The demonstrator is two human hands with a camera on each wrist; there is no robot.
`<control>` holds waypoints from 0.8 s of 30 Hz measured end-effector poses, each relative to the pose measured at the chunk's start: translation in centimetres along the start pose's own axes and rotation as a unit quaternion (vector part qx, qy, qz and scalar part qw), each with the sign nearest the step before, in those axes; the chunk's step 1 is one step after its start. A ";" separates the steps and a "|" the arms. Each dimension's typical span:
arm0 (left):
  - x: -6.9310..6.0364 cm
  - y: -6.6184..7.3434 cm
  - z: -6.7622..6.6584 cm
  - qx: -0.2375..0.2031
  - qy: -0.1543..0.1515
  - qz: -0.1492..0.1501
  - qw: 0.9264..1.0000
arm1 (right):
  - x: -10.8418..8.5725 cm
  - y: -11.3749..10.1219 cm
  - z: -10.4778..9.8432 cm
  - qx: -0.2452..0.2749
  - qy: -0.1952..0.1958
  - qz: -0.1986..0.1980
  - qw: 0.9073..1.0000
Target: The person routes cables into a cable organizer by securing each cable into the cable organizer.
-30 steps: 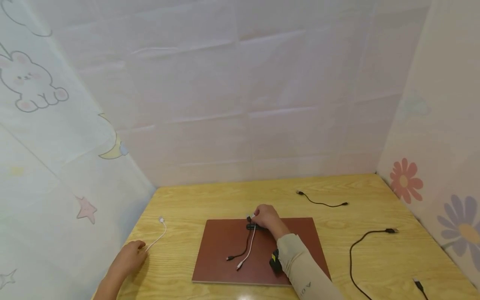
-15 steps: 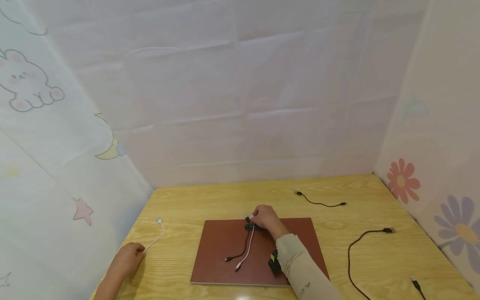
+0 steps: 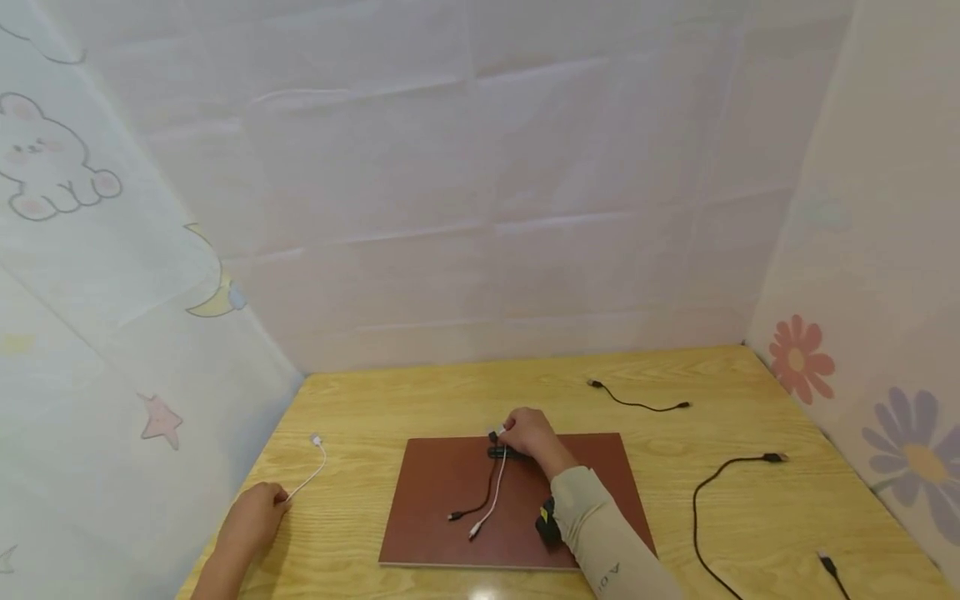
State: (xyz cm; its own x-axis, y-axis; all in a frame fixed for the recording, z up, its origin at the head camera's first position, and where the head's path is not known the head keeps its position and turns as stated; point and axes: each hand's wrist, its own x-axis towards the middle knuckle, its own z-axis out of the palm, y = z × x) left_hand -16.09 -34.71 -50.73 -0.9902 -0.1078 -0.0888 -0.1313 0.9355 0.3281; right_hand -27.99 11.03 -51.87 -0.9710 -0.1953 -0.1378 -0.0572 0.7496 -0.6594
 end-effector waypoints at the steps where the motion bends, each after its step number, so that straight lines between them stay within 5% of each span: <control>1: 0.0 0.0 0.0 0.004 0.002 -0.003 1.000 | 0.0 0.0 0.0 0.000 0.001 -0.002 1.000; 16: -0.2 1.2 -0.1 0.035 0.045 -0.006 0.998 | -0.4 -0.4 -0.2 0.011 -0.004 0.006 1.000; 24: -0.1 1.5 0.1 0.018 0.027 -0.018 0.999 | -0.3 -0.2 -0.2 0.012 0.002 0.009 1.000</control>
State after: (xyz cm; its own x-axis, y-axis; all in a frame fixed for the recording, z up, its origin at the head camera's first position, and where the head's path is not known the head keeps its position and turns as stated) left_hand -16.20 -33.26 -50.28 -0.9861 -0.1590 -0.0487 -0.1663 0.9422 0.2910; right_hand -27.77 11.04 -51.52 -0.9728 -0.1798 -0.1462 -0.0347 0.7370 -0.6750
